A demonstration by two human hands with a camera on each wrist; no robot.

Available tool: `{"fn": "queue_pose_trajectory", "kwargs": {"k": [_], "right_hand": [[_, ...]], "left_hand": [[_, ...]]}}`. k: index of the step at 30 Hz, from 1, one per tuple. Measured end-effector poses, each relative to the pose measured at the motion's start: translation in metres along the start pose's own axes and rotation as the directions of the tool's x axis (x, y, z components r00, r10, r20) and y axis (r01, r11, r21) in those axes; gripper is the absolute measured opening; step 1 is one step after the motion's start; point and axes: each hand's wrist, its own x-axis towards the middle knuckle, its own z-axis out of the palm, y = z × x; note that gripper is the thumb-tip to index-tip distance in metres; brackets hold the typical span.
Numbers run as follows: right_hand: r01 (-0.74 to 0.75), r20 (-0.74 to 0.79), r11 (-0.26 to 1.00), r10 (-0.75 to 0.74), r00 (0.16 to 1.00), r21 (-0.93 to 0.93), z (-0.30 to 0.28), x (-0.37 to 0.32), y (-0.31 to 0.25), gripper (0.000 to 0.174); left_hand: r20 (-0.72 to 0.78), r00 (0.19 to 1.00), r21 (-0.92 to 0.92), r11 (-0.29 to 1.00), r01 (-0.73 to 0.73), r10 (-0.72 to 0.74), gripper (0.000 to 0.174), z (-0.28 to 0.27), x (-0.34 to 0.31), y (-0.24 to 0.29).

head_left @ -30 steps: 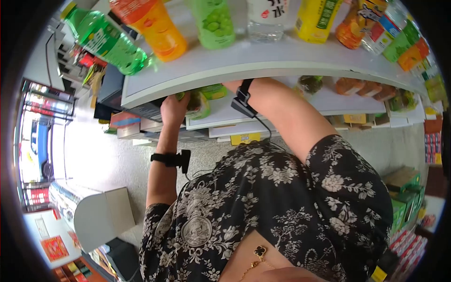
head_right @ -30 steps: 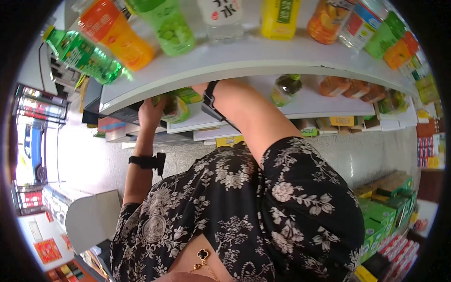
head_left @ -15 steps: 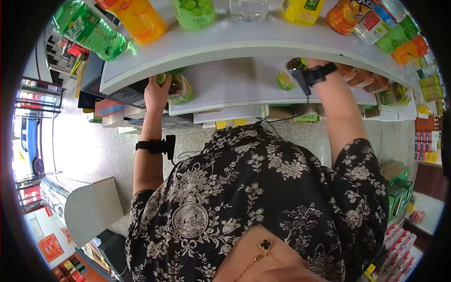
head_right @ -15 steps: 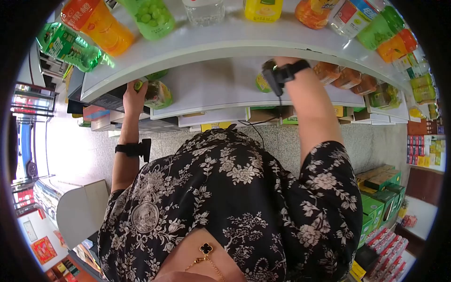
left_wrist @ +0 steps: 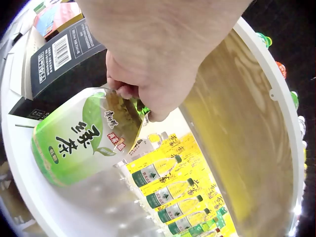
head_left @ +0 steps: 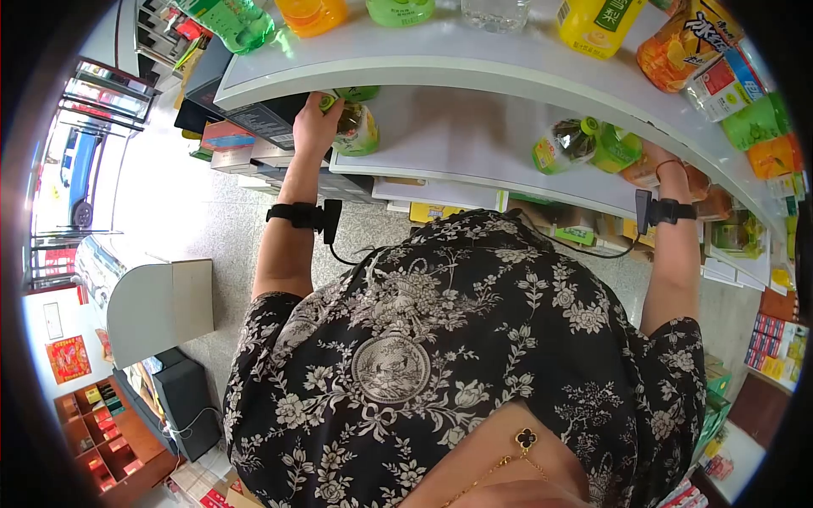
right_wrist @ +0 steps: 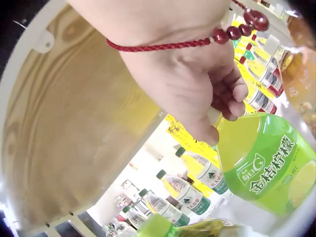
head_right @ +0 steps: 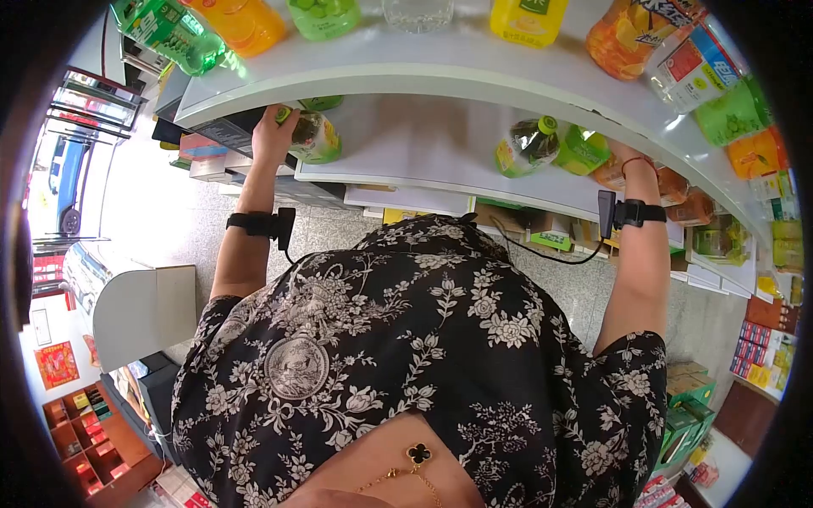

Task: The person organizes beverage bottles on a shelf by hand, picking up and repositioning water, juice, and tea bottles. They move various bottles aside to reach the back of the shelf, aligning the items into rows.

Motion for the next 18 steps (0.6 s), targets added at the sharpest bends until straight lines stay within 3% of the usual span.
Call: {"fn": "queue_pose_trajectory", "kwargs": {"k": [4, 7, 10, 12, 16, 18], "right_hand": [[-0.048, 0.003, 0.998, 0.048, 0.999, -0.034, -0.001, -0.010, -0.006, 0.044], [-0.037, 0.097, 0.999, 0.033, 0.995, 0.040, 0.006, -0.007, 0.007, 0.043], [0.045, 0.069, 0.999, -0.044, 0.997, -0.014, 0.020, -0.006, 0.030, 0.042], [0.088, 0.024, 0.982, -0.085, 0.996, -0.166, 0.012, -0.014, 0.024, 0.040], [0.076, -0.151, 0.992, -0.090, 0.984, -0.097, -0.013, -0.037, -0.020, 0.036], [0.237, -0.251, 0.939, -0.298, 0.921, -0.248, -0.010, -0.044, -0.038, 0.032]], "left_hand": [[-0.011, 1.000, 0.005, 1.000, 0.011, -0.011, 0.041, 0.000, 0.003, -0.005], [-0.022, 1.000, 0.021, 1.000, 0.002, -0.002, 0.042, 0.002, 0.004, -0.006], [-0.023, 1.000, -0.004, 1.000, 0.002, -0.002, 0.043, 0.007, 0.006, -0.008], [-0.024, 1.000, -0.035, 0.999, 0.003, -0.003, 0.044, 0.010, 0.005, -0.009], [-0.010, 1.000, -0.027, 0.999, -0.027, 0.027, 0.043, 0.007, 0.005, -0.005], [-0.019, 0.999, -0.037, 0.998, -0.048, 0.047, 0.044, 0.007, 0.005, -0.002]]}}
